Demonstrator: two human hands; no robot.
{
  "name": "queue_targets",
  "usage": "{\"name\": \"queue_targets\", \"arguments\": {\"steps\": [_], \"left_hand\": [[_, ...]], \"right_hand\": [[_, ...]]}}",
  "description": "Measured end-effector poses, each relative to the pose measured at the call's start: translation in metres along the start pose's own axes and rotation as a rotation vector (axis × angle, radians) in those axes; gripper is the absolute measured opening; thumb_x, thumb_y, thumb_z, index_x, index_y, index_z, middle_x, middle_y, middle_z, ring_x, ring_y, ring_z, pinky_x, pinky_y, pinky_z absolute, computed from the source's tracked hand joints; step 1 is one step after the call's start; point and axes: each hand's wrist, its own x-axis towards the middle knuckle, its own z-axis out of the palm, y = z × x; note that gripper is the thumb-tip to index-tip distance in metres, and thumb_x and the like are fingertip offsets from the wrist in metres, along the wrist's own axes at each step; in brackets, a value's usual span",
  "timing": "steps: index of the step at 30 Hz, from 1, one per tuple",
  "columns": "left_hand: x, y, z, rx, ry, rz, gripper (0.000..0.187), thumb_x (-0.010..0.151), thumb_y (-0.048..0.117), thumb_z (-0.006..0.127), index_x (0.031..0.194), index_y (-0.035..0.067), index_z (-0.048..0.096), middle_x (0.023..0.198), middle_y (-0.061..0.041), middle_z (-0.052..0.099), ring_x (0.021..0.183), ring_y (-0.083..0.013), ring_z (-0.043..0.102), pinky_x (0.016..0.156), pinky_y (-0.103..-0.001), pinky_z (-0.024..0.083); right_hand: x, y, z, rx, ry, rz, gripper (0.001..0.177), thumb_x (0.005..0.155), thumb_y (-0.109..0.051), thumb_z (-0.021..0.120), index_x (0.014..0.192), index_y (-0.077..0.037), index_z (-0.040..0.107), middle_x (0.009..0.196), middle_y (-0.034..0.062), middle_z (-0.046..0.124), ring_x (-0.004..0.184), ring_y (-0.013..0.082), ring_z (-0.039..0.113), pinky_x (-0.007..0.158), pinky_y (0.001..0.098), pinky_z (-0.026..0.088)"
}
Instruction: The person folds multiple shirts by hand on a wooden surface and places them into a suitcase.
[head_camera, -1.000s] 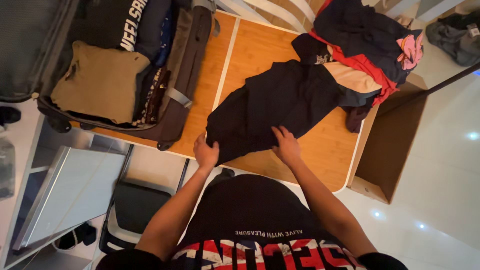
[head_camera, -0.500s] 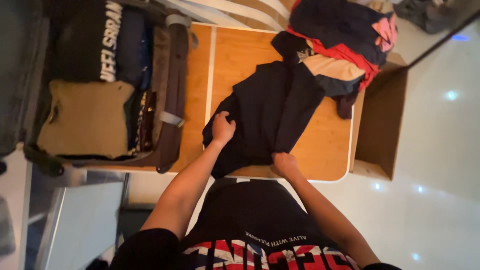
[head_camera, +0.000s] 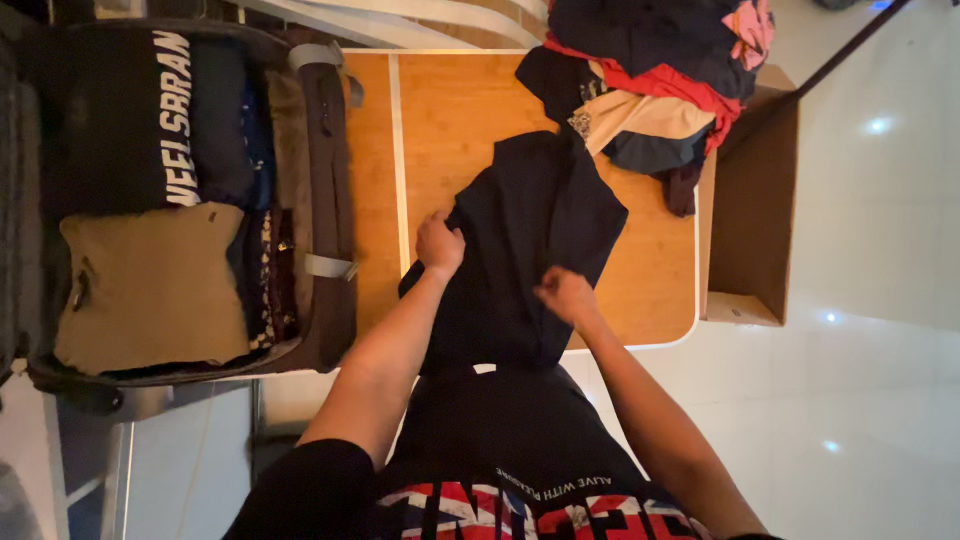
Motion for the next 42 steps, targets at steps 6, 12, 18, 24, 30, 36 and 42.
{"name": "queue_targets", "arguments": {"steps": [6,12,18,24,30,36,42], "left_hand": [[0.016,0.002,0.017,0.046,0.005,0.016,0.043,0.081,0.010,0.071,0.124,0.011,0.069,0.123,-0.014,0.069,0.117,-0.0370,0.062,0.097,-0.048,0.051],[0.041,-0.017,0.014,-0.124,-0.336,0.062,0.025,0.078,0.025,0.083,0.091,0.005,0.077,0.087,-0.016,0.074,0.087,-0.0340,0.073,0.082,-0.044,0.056],[0.025,-0.028,-0.048,-0.277,-0.251,0.127,0.051,0.083,0.036,0.087,0.075,-0.004,0.057,0.064,-0.011,0.048,0.060,-0.0230,0.045,0.057,-0.040,0.041],[0.003,-0.014,-0.121,-0.456,0.131,0.101,0.039,0.095,0.033,0.074,0.081,0.000,0.061,0.064,-0.010,0.049,0.062,-0.0252,0.047,0.059,-0.041,0.042],[0.012,0.028,-0.162,-0.024,0.440,-0.083,0.020,0.107,0.021,0.058,0.108,0.003,0.066,0.096,-0.022,0.071,0.090,-0.0480,0.066,0.075,-0.056,0.049],[0.002,0.024,-0.137,-0.290,0.644,0.130,0.030,0.107,0.010,0.049,0.135,-0.001,0.053,0.125,-0.022,0.063,0.116,-0.0411,0.063,0.098,-0.047,0.052],[-0.057,-0.010,-0.102,-0.041,0.203,0.005,0.043,0.091,0.023,0.072,0.128,0.005,0.058,0.125,-0.018,0.062,0.114,-0.0401,0.062,0.093,-0.047,0.052]], "right_hand": [[0.068,-0.042,-0.017,0.118,0.112,-0.103,0.058,0.079,-0.040,0.084,0.123,-0.011,0.060,0.086,0.0120,0.073,0.085,0.0328,0.073,0.077,0.0448,0.058],[0.108,-0.097,-0.033,0.122,0.043,-0.187,0.094,0.073,-0.045,0.086,0.149,-0.013,0.040,0.087,0.0147,0.071,0.083,0.0365,0.071,0.075,0.0469,0.056],[0.170,-0.108,0.010,0.026,-0.013,-0.362,0.036,0.089,-0.035,0.074,0.118,-0.016,0.068,0.084,0.0154,0.074,0.083,0.0376,0.071,0.074,0.0491,0.056],[0.212,-0.088,-0.004,0.231,0.447,-0.412,0.018,0.096,-0.020,0.063,0.090,-0.005,0.069,0.084,0.0195,0.070,0.079,0.0403,0.070,0.070,0.0480,0.055],[0.225,-0.094,-0.075,1.170,0.274,-0.158,0.021,0.109,-0.024,0.058,0.105,-0.003,0.056,0.068,0.0058,0.052,0.053,0.0155,0.050,0.051,0.0358,0.046],[0.172,-0.111,-0.072,0.603,0.468,-0.448,0.046,0.093,-0.013,0.071,0.134,-0.005,0.051,0.089,0.0077,0.068,0.070,0.0171,0.067,0.067,0.0319,0.057],[0.120,-0.059,-0.037,-0.168,0.249,-0.570,0.057,0.074,-0.005,0.074,0.129,-0.016,0.061,0.119,0.0109,0.065,0.112,0.0348,0.062,0.092,0.0470,0.052]]}}
